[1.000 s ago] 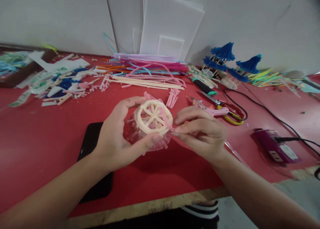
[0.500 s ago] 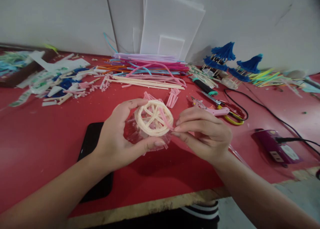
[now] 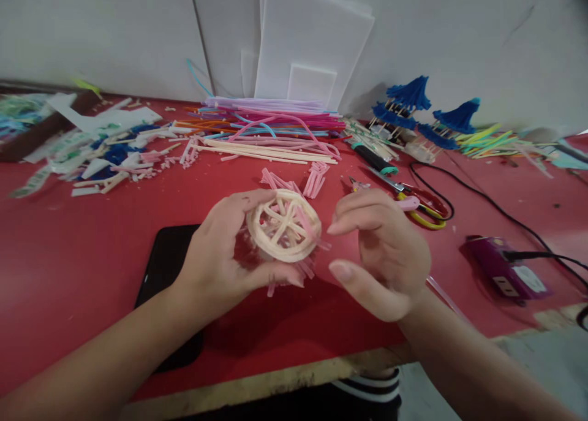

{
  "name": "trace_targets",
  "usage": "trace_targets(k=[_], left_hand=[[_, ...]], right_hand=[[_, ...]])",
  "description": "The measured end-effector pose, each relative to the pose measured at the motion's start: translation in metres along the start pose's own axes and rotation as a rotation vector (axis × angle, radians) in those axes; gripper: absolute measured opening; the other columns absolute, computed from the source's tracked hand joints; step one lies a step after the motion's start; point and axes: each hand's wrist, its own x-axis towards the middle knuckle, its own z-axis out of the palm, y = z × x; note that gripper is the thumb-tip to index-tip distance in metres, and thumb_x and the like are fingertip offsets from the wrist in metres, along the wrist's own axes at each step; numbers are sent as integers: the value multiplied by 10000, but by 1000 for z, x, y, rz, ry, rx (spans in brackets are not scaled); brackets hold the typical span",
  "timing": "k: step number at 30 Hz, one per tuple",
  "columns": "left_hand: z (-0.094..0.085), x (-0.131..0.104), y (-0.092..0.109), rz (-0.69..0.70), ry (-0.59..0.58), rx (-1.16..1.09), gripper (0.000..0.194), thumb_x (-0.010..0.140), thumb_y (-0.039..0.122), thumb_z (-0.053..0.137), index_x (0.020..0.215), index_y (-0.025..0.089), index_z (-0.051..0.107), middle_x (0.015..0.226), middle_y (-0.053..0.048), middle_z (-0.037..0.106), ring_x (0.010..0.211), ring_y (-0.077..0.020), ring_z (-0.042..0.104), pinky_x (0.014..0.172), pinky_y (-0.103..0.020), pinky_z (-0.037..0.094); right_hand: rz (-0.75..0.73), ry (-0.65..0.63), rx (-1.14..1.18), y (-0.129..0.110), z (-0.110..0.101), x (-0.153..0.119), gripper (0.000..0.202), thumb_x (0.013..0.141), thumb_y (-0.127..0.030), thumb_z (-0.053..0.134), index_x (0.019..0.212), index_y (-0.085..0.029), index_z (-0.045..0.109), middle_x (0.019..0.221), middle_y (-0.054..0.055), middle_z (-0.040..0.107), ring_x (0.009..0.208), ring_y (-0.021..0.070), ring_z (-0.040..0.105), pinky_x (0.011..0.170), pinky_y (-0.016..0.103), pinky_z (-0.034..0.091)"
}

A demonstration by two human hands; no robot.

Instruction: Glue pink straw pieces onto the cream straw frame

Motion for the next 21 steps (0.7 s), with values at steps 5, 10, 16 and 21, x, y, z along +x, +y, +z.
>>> trace_targets(k=[5,10,16,21], left_hand=[[-3,-4,4,76,-19,-27,690,860,746,466,1300,216,507,1189,-128,649,1094,-298,638,969,-459,527],[-9,-2,10,134,-34,-69,430,977,494,428,1284,219,549,1146,-113,662,1074,-281,615,942,-433,524],[-12,9,20,10,35,-111,187,880,245,635,1063,273,659,1075,-47,645,1117,-247,593,956,-398,524],[-13,13,28,-45,11,-178,138,834,213,695,964,255,672,1044,-34,632,1037,-207,624,895,-357,546]], right_hand=[[136,46,-58,-10,5,7,94,831,-153,668,887,-229,659,856,12,624,837,158,588,762,336,504],[178,39,10,-9,5,12,63,827,-165,691,857,-221,686,853,21,611,856,160,595,754,331,512],[155,-9,54,-9,7,14,72,811,-172,714,852,-218,678,847,21,619,792,144,596,691,311,519],[144,7,67,-11,11,15,83,798,-141,707,806,-209,658,821,15,608,761,133,596,672,294,517]])
